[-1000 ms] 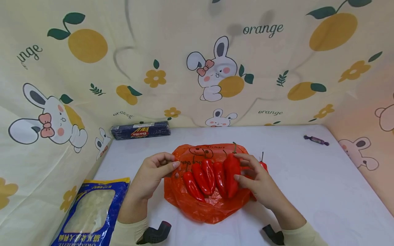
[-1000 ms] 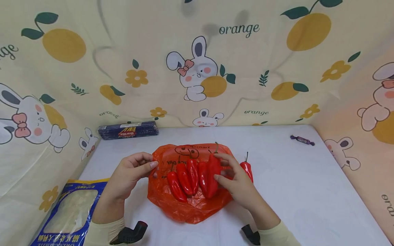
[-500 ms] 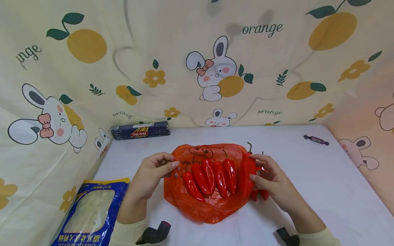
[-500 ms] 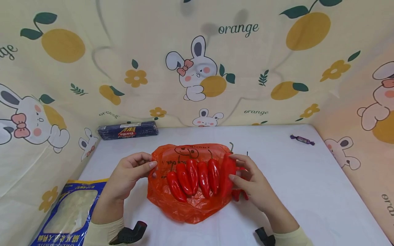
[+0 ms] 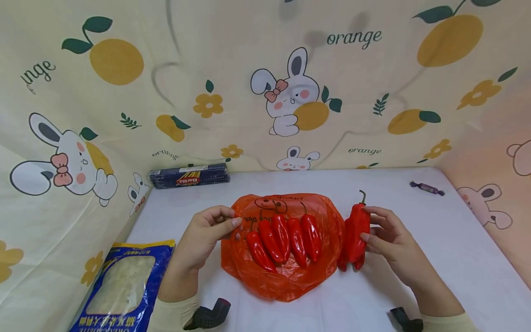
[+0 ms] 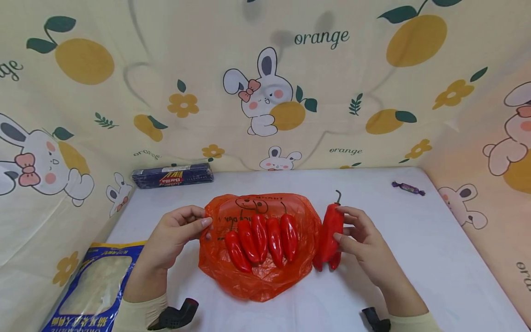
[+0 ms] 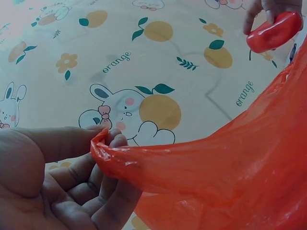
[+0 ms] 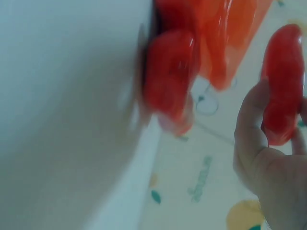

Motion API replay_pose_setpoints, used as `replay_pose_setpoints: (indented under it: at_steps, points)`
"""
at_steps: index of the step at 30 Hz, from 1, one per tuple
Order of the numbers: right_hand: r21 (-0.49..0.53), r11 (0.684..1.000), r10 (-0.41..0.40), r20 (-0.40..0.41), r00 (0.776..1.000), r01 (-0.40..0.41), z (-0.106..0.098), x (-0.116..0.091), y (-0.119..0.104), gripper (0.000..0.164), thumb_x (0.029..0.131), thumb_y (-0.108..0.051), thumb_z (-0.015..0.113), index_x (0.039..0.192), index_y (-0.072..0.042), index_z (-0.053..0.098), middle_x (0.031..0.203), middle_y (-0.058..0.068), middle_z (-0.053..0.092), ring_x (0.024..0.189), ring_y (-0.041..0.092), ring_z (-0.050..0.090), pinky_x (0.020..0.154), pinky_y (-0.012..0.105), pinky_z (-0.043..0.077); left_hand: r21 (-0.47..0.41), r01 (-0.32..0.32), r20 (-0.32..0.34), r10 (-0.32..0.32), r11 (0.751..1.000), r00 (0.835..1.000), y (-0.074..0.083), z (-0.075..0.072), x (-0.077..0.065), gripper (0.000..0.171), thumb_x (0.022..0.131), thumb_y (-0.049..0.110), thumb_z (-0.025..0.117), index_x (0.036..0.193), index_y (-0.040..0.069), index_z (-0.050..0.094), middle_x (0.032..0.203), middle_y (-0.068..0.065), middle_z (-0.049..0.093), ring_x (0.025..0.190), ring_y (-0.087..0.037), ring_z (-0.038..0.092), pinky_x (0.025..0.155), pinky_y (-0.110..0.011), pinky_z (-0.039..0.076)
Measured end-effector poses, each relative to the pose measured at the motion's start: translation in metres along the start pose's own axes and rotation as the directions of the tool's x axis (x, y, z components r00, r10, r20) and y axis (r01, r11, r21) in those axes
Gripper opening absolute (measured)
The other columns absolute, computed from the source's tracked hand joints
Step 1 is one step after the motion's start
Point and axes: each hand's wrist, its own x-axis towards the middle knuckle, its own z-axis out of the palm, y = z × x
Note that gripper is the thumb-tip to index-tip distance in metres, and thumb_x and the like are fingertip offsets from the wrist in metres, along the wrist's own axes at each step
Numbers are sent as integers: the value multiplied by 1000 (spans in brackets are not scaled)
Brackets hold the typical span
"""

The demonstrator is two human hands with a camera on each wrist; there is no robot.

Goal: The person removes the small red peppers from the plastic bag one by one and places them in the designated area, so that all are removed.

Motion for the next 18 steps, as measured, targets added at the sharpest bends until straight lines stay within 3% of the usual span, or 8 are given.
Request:
replay_pose_setpoints:
  at_steps: [7,11,15,18]
  points:
    - [-33,999,5,-79,997,-7,-22,-2,15,60,110,0,61,165,-14,42,146,5,50,123,13,60,83,32,63,-3,1,2,-1,1000,1000,0,0,0,14,105,2,71,112,-10,68,93,-16,68,82,-22,69,82,-31,63]
    - [-28,998,56,-98,994,-59,-32,-4,25,58,111,-5,61,166,-15,41,147,4,48,122,10,60,84,32,63,-1,2,3,-2,1000,1000,0,0,0,14,105,2,71,113,-10,68,94,-17,68,82,-22,69,82,-32,63]
    - [-20,989,144,-98,985,-147,-40,-5,33,57,113,-12,62,166,-16,41,153,11,41,123,8,58,85,32,63,2,5,0,-5,1000,1000,0,0,0,14,105,2,71,113,-10,68,94,-17,68,82,-22,70,82,-32,63]
    - [-55,974,215,-94,972,-221,-45,-5,39,59,113,-17,63,166,-16,40,158,20,37,124,15,54,86,33,63,4,5,-1,-5,1000,1000,0,0,0,14,105,2,70,113,-10,68,94,-16,68,82,-22,69,82,-32,63]
